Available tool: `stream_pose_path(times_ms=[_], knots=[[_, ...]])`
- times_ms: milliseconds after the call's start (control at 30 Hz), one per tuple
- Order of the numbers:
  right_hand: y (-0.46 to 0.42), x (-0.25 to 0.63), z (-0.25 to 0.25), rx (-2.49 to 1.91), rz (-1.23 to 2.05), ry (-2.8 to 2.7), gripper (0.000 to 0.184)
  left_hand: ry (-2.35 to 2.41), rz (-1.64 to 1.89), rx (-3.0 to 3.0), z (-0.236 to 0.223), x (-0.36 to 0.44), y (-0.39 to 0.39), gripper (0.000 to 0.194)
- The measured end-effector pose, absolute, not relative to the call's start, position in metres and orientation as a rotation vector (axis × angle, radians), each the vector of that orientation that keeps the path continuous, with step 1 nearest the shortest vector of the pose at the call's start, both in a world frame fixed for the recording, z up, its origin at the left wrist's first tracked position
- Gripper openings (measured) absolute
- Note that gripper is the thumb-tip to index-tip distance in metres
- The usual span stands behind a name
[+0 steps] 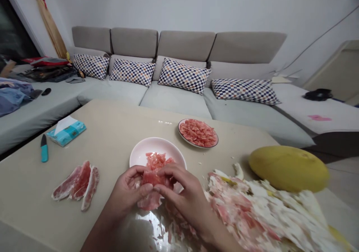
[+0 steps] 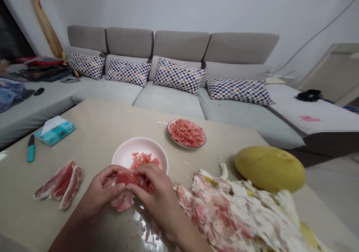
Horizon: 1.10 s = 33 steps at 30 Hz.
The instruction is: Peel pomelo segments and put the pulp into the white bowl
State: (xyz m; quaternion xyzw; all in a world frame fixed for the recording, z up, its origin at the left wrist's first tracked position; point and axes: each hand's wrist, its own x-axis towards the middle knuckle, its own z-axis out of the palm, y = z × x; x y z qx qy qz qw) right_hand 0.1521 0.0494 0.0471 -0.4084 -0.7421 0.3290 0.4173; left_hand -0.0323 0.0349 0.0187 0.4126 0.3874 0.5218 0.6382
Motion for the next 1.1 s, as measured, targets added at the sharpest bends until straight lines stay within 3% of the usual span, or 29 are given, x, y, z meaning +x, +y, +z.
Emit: stream_pose_path(times_ms=[433, 733, 1100], knots=[[0.0546, 0.1495, 0.0438, -1.104, 1.389, -1.555, 0.013, 0.798, 1.199, 0.816, 0.0149, -0.0329, 0.0320, 0.028], [0.0472, 0.1444, 0.0414, -1.148, 1.097, -1.677, 0.021, 0.871, 1.215, 0.844, 0.0152, -0.0311, 0.0327, 0.031], [0.0553, 0.1495, 0.0433, -1.103, 1.577, -1.357, 0.032, 0.775, 1.218, 0.746, 0.0174, -0.0299, 0.0307, 0.026]])
